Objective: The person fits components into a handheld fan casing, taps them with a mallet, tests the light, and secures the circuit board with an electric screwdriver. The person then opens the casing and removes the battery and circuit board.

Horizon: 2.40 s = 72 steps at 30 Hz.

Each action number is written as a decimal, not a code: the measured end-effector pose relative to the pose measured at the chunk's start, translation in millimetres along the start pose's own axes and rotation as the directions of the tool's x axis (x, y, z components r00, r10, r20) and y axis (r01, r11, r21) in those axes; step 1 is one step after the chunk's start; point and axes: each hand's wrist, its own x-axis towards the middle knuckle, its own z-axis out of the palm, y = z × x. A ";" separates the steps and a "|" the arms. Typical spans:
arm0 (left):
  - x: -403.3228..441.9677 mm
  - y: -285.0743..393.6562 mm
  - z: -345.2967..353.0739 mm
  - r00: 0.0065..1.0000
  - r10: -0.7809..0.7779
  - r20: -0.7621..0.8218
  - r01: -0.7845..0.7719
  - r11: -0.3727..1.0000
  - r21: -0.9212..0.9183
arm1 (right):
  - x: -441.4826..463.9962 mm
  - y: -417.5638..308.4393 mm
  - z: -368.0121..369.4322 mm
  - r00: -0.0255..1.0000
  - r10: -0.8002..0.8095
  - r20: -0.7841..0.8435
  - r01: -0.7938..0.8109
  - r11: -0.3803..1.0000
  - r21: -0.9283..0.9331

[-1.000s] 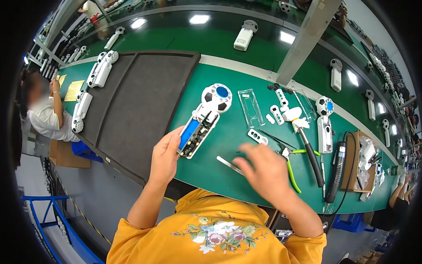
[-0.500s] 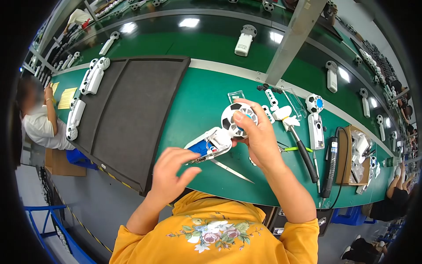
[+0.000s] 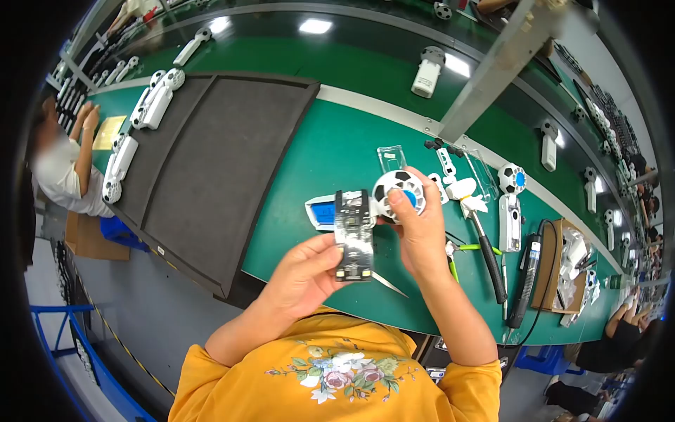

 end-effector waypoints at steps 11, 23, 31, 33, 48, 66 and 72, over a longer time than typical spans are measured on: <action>10.9 -15.7 -7.2 0.998 -0.021 0.065 0.033 0.982 -0.188 | -10.8 -1.1 -21.4 0.987 0.123 -0.101 -0.128 0.991 -0.043; 18.0 -19.2 10.4 0.999 -0.043 0.001 0.042 0.982 0.187 | -26.9 12.2 -13.9 0.987 0.158 -0.025 -0.158 0.987 0.014; 13.3 -17.5 6.5 0.976 -0.176 0.126 0.010 0.620 0.785 | -32.2 11.9 -15.3 0.986 0.132 0.105 -0.124 0.990 -0.073; 5.6 -11.6 1.9 0.961 -0.228 0.154 -0.042 0.431 0.901 | -30.6 17.9 -17.8 0.990 0.106 0.089 -0.098 0.991 -0.088; -29.7 47.8 -40.2 0.732 0.679 -0.065 -0.475 0.576 0.666 | 17.7 -10.9 -8.9 0.676 -0.499 0.543 0.721 0.293 -0.628; -4.9 127.2 -37.7 0.734 0.669 0.119 -0.430 0.321 0.844 | 132.8 -39.3 15.4 0.576 -0.612 0.542 0.732 0.089 -0.676; -2.8 126.9 -44.3 0.742 0.664 0.097 -0.412 0.337 0.847 | 142.7 -44.9 17.5 0.549 -0.580 0.602 0.747 0.017 -0.665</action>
